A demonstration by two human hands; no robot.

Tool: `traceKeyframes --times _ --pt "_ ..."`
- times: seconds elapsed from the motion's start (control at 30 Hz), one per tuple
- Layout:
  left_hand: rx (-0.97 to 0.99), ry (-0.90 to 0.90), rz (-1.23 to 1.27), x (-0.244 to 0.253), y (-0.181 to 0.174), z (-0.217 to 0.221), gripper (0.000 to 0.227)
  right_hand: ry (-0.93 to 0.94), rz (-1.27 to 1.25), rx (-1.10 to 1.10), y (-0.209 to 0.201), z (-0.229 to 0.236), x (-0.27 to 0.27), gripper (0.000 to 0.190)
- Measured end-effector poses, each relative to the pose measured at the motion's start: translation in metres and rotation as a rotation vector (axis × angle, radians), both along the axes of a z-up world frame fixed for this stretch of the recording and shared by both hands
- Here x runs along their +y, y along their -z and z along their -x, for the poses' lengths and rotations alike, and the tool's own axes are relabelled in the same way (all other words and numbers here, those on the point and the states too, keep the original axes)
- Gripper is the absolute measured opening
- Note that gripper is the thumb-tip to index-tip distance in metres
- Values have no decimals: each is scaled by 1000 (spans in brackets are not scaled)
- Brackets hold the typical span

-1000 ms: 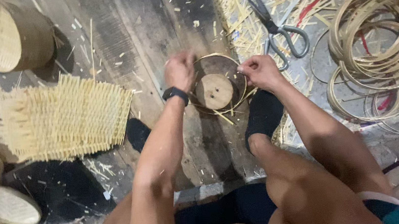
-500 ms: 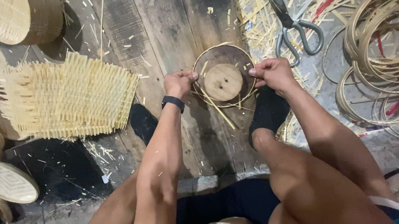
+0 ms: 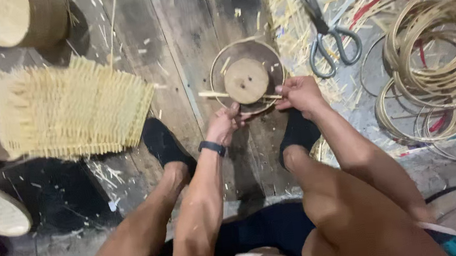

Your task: The person sits on the floor and repeatedly places a circular bamboo frame over a rectangular woven mat, then uses shears to trim the excess mat material flush with the frame. The trimmed circular pieces are set aside, and the process is repeated with new mats.

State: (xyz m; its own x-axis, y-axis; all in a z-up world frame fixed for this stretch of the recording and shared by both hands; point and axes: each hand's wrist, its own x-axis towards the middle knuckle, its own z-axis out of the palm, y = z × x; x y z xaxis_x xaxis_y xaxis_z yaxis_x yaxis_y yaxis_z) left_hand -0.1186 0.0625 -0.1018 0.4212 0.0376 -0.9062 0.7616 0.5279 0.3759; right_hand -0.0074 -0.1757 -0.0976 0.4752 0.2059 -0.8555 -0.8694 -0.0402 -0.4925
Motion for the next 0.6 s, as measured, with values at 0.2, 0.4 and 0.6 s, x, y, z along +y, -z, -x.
traceKeyframes --times 0.2,0.4,0.6 --pt "-5 -18 -152 -10 34 12 23 27 151 -67 13 17 12 15" --pt "-66 246 -345 8 -7 -10 24 -289 321 -324 -15 3 2 28" --pt "-487 726 -970 15 -137 -60 36 -337 72 -599 -72 -22 14 89"
